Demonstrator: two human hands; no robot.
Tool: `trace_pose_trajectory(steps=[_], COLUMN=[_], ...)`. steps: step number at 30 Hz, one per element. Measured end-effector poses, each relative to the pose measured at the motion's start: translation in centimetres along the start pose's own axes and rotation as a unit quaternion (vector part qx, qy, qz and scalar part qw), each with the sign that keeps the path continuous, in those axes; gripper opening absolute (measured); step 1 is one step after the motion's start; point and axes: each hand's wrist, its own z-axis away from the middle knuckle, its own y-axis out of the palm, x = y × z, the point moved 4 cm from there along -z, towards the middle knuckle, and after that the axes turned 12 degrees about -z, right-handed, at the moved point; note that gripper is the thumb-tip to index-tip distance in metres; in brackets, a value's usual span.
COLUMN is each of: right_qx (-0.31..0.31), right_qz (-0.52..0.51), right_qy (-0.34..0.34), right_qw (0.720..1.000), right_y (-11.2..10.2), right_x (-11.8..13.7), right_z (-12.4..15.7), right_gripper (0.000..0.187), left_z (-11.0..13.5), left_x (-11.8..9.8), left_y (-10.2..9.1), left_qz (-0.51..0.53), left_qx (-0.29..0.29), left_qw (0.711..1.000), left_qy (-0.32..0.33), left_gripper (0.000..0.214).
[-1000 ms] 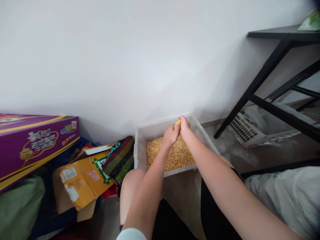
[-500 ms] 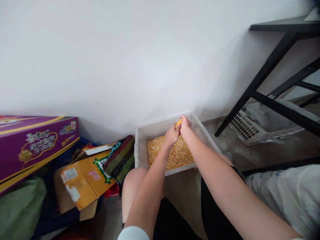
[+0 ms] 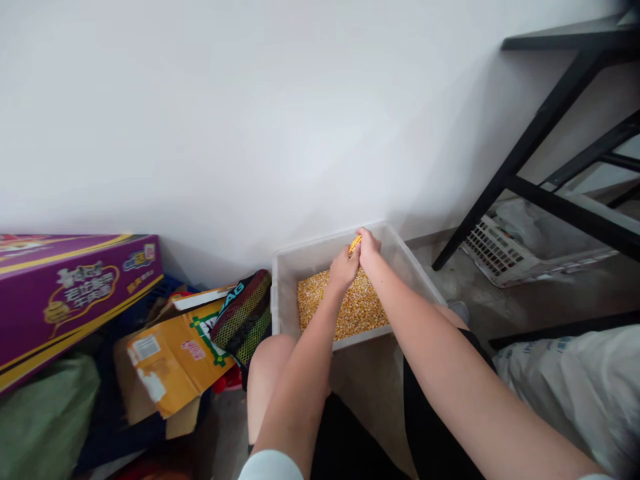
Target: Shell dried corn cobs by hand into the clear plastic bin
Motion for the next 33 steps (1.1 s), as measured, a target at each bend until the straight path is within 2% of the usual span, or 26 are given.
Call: trace_pose_trajectory(steps=[5,9,17,33], right_qx=[-0.006,0.004,0.010,0.001], right_qz=[-0.008,-0.001,-0.011,-0.021], right_qy=[-0.001,-0.013,-0.035,-0.037], right_qw=[1.000,1.000,0.999,0.999], right_y=[0.0,0.3,0.6,0.4], right_x=[0.9,2.0,2.2,1.7], right_z=[0.2,0.4,0.1,0.3], right_gripper=[0.021,0.020,0.019,0.017], left_z=[-0.5,-0.6,-0.3,-0.5], left_x=[-0.4,-0.6,-0.9,-1.2], left_y=[0.6,0.7,0.6,0.2], left_qz=[0.033,0.045,0.052,0.086], left_qx=[0.008,-0.005,-0.009,-0.006], left_qw=[0.997,0.996,0.995,0.996], left_qy=[0.064,0.083,0.085,0.038], left_gripper=[0.061,0.061,0.061,0.052])
